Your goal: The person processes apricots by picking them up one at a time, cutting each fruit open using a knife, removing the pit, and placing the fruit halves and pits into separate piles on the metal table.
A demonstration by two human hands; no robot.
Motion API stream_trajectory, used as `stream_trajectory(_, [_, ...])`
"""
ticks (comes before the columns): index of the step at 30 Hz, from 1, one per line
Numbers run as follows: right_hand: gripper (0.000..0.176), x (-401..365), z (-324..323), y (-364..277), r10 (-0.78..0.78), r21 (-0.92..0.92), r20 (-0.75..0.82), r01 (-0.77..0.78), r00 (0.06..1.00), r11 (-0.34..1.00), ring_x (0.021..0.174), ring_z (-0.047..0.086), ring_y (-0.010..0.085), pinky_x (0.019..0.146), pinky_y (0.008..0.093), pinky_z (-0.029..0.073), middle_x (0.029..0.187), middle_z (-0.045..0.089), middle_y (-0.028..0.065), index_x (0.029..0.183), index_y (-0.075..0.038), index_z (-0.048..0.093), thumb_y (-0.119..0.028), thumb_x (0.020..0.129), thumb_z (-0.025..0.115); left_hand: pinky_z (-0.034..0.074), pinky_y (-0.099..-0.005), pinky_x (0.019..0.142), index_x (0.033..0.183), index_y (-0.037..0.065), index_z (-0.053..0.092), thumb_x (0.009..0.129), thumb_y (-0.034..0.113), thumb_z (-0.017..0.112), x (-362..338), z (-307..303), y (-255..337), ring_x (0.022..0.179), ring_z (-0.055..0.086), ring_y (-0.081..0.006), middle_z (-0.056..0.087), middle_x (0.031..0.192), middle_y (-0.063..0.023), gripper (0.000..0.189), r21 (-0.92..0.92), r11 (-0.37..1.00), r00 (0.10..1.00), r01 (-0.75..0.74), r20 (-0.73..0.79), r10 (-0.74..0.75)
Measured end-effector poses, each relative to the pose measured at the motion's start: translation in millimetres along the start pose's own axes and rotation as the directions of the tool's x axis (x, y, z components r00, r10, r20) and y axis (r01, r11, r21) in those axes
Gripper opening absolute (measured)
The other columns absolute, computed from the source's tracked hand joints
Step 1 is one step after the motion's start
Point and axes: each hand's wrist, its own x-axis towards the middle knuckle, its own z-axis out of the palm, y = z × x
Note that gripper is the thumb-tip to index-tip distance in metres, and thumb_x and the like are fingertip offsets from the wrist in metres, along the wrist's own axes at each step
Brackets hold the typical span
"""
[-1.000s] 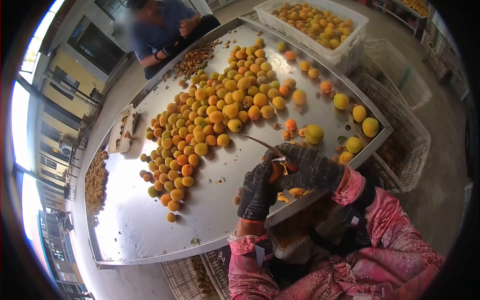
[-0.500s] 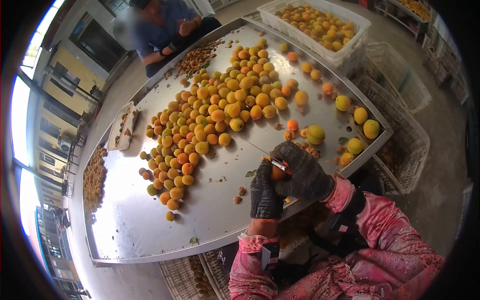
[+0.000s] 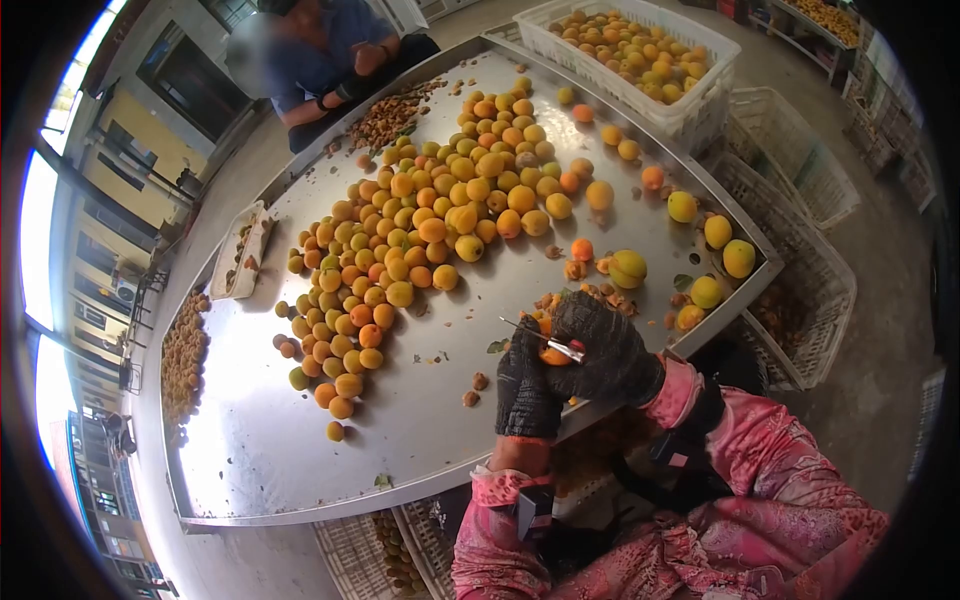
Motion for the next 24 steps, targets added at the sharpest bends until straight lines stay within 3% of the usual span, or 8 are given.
stream_trajectory(9, [0.051,-5.8,6.2,9.4,0.010,-0.071,0.044,-0.007,0.999,0.997,0.095,0.055,0.0305,0.084,0.0380,0.043,0.102,0.055,0.0138,0.107,-0.004,0.053,-0.020,0.064,0.076,0.053,-0.0333,0.069,0.109,0.003,0.053,0.086,0.044,0.049,5.7,5.1,-12.6,0.079,0.062,-0.0236,0.062,0.094,-0.0109,0.048,-0.261,0.965,0.999,-0.036,-0.003,0.036])
stream_trajectory(11, [0.045,-4.0,5.3,-1.0,0.176,0.218,-0.040,-0.163,0.984,0.962,0.089,0.057,0.0272,0.080,0.0366,0.045,0.097,0.056,0.0127,0.104,-0.003,0.053,-0.016,0.066,0.074,0.052,-0.0348,0.072,0.108,0.003,0.053,0.085,0.046,0.049,9.7,2.2,-17.2,0.081,0.061,-0.0245,0.061,0.095,-0.0115,0.049,-0.303,0.953,1.000,-0.018,0.002,0.019])
stream_trajectory(15, [0.042,-0.1,-1.1,-9.7,0.211,0.198,-0.107,-0.187,0.972,0.962,0.083,0.058,0.0193,0.072,0.0321,0.047,0.090,0.056,0.0088,0.103,-0.005,0.052,-0.015,0.068,0.074,0.049,-0.0403,0.082,0.106,0.003,0.053,0.083,0.054,0.047,19.0,-9.7,-17.5,0.086,0.060,-0.0269,0.060,0.097,-0.0133,0.056,-0.416,0.909,0.996,0.031,-0.065,-0.064])
stream_trajectory(17, [0.037,7.2,-11.2,-19.6,0.428,0.767,0.260,-0.454,0.866,0.453,0.079,0.057,0.0119,0.070,0.0283,0.047,0.086,0.058,0.0046,0.102,-0.005,0.052,-0.011,0.071,0.072,0.049,-0.0314,0.069,0.105,0.004,0.053,0.084,0.053,0.047,19.2,-12.5,-4.5,0.076,0.059,-0.0207,0.060,0.094,-0.0102,0.054,-0.428,0.901,0.996,0.067,-0.031,-0.088])
stream_trajectory(19, [0.037,8.3,-23.5,-21.0,0.381,0.638,0.395,-0.548,0.836,0.541,0.080,0.056,0.0101,0.071,0.0270,0.047,0.086,0.059,0.0037,0.103,-0.005,0.052,-0.009,0.072,0.072,0.045,-0.0196,0.048,0.102,0.005,0.054,0.085,0.052,0.047,21.3,-13.6,0.5,0.058,0.054,-0.0114,0.059,0.085,-0.0062,0.051,-0.419,0.907,0.995,0.046,-0.057,-0.076])
stream_trajectory(20, [0.038,9.3,-30.3,-23.2,0.352,0.491,0.519,-0.609,0.779,0.623,0.080,0.056,0.0083,0.071,0.0256,0.047,0.085,0.059,0.0027,0.104,-0.005,0.052,-0.007,0.072,0.072,0.045,-0.0196,0.048,0.102,0.005,0.054,0.085,0.052,0.047,19.9,-12.2,2.8,0.058,0.054,-0.0114,0.059,0.085,-0.0062,0.051,-0.419,0.907,0.996,0.042,-0.058,-0.074])
stream_trajectory(21, [0.038,12.9,-39.9,-32.1,0.401,0.455,0.653,-0.756,0.643,0.471,0.081,0.055,0.0079,0.072,0.0255,0.047,0.086,0.060,0.0026,0.105,-0.005,0.053,-0.008,0.072,0.072,0.044,-0.0204,0.047,0.101,0.005,0.054,0.085,0.052,0.047,17.0,-9.8,5.8,0.059,0.054,-0.0124,0.059,0.084,-0.0063,0.050,-0.364,0.931,0.996,0.003,-0.077,-0.033])
stream_trajectory(24, [0.040,0.6,-43.9,-21.6,0.304,0.304,0.757,-0.724,0.578,0.619,0.084,0.055,0.0089,0.073,0.0253,0.047,0.093,0.060,0.0030,0.108,-0.005,0.052,-0.011,0.073,0.071,0.047,-0.0246,0.051,0.102,0.005,0.054,0.084,0.051,0.049,26.9,-23.1,1.4,0.066,0.055,-0.0167,0.058,0.085,-0.0078,0.050,-0.349,0.937,0.999,-0.032,-0.041,0.019])
